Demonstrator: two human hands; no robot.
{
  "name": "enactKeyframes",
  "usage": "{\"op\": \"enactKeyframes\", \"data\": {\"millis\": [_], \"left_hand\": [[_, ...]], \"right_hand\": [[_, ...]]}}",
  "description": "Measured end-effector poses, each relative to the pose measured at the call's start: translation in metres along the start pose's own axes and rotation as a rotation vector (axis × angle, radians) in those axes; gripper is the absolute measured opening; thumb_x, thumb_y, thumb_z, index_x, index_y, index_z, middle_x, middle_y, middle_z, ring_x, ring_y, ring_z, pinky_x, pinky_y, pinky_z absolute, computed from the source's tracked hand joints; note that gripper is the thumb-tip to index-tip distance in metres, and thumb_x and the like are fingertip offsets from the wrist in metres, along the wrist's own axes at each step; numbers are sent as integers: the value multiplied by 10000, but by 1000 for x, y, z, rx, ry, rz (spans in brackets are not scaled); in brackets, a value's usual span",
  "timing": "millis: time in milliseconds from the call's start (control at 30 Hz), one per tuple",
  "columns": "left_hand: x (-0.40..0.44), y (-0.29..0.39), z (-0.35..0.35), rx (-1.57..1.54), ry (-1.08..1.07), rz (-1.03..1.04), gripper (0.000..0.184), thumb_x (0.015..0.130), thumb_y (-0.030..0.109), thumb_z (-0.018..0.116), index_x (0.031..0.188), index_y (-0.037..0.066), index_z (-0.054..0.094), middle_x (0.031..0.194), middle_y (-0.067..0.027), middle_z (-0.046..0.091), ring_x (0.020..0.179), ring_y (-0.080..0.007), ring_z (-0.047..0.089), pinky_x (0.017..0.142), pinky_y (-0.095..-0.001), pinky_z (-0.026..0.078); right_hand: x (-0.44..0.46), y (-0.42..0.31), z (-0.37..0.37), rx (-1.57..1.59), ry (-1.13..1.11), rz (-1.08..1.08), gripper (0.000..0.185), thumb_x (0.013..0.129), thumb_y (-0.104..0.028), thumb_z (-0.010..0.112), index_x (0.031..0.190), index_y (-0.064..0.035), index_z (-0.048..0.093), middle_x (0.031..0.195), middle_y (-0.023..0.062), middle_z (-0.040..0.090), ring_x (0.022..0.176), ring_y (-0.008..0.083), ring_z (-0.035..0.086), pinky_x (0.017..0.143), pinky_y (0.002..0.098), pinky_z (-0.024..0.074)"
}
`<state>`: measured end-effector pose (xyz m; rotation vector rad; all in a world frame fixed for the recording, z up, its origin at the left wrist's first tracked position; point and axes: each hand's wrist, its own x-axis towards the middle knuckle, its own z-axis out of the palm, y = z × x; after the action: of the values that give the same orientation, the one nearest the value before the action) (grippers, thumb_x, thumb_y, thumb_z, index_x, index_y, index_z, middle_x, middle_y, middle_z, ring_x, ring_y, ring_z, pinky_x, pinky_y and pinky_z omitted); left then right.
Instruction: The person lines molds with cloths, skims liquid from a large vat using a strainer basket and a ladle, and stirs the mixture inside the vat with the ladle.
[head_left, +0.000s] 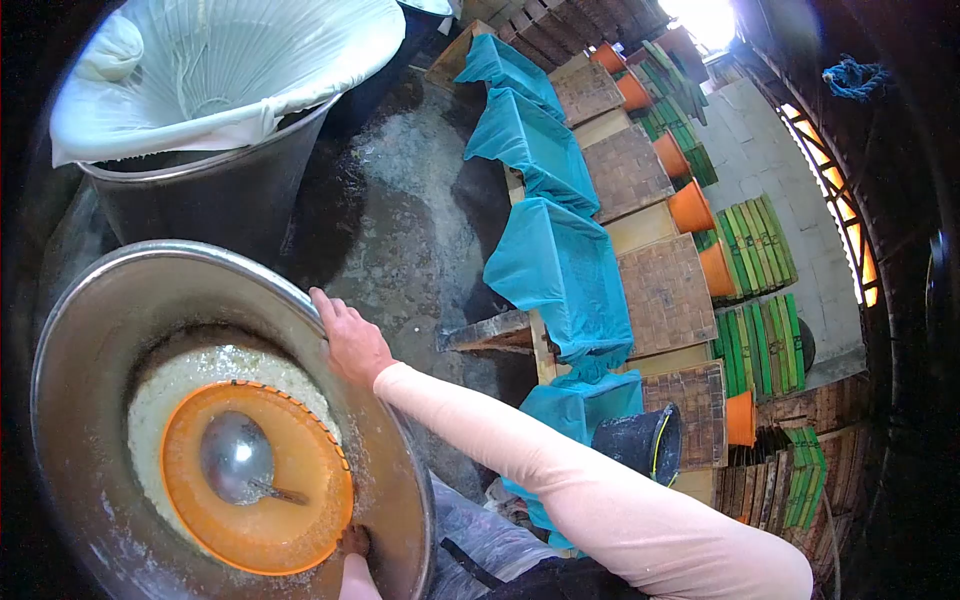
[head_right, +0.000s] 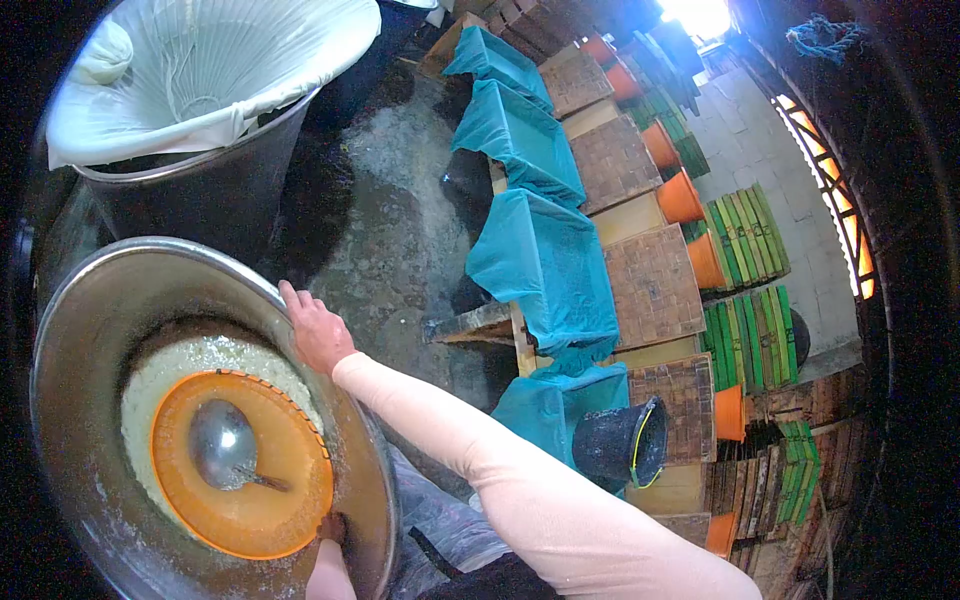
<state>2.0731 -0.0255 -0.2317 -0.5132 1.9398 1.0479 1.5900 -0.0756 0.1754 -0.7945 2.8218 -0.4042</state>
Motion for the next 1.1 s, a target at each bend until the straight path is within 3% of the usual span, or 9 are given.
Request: {"op": "enactKeyframes", "data": {"millis": [100, 333, 500, 633, 733, 800, 933, 1000, 1100], "left_hand": [[-36, 39, -48, 100, -86, 58, 509, 967, 458, 356, 1270, 87, 527, 1362, -231, 455, 1255, -421, 419, 1058, -572, 264], [-9, 16, -14, -3, -43, -160, 479, 968, 484, 357, 1308, 190, 522, 1409, -234, 410, 1356, -396, 295, 1097, -556, 251], [-44, 54, -60, 78, -93, -78, 466, 968, 450, 367, 1332, 194, 507, 1444, -94, 414, 1353, -454, 285, 1084, -602, 244], [-64, 74, -86, 7, -164, -150, 554, 977, 510, 318, 1424, 207, 441, 1494, -202, 358, 1403, -472, 201, 1115, -564, 234], [-29, 37, -42, 179, -125, -13, 525, 982, 491, 325, 1407, 213, 458, 1514, -196, 321, 1386, -465, 243, 1093, -572, 279], [-17, 26, -22, 68, 11, -218, 424, 963, 417, 395, 1344, 262, 500, 1473, -41, 392, 1338, -494, 294, 1060, -632, 267], [0, 1, 2, 116, 5, -152, 403, 963, 376, 405, 1324, 241, 522, 1486, -39, 377, 1336, -502, 290, 1040, -635, 299], [-1, 0, -2, 321, -29, 51, 396, 968, 338, 403, 1335, 235, 507, 1491, -36, 369, 1340, -500, 281, 1027, -642, 315], [-10, 16, -22, 233, -131, -5, 382, 971, 306, 400, 1330, 230, 503, 1483, -34, 384, 1332, -513, 280, 1055, -635, 285]], "right_hand": [[1, -1, -1, 3, -6, 0, 776, 743, -46, 656, 1419, -72, 277, 1183, 184, 538, 1092, 373, 570, 853, 460, 531], [1, -2, -2, 10, -7, -4, 784, 739, -53, 667, 1419, -66, 275, 1167, 180, 539, 1090, 374, 569, 848, 463, 530], [0, -2, 1, -9, 26, -21, 744, 758, -42, 620, 1422, -46, 284, 1136, 178, 541, 1051, 354, 587, 819, 440, 543], [-2, -1, 0, -17, 78, -57, 690, 781, -29, 565, 1419, -35, 301, 1094, 170, 547, 1008, 341, 606, 783, 422, 554], [-1, 1, 3, -37, 91, -48, 678, 787, -31, 559, 1417, -37, 308, 1078, 162, 551, 995, 334, 612, 778, 420, 555], [-2, 1, 2, -35, 91, -47, 674, 789, -34, 557, 1417, -38, 311, 1075, 161, 552, 989, 333, 614, 776, 420, 555], [0, 1, 2, 8, 30, -13, 738, 769, -48, 598, 1432, -68, 276, 1131, 184, 547, 1046, 360, 584, 829, 449, 537], [0, 2, 4, 6, 42, -8, 733, 769, -44, 594, 1431, -67, 280, 1124, 183, 550, 1042, 357, 586, 827, 449, 537], [-1, 1, 3, 0, 51, -7, 724, 769, -37, 587, 1428, -64, 289, 1115, 183, 555, 1034, 352, 592, 822, 447, 538]]}}
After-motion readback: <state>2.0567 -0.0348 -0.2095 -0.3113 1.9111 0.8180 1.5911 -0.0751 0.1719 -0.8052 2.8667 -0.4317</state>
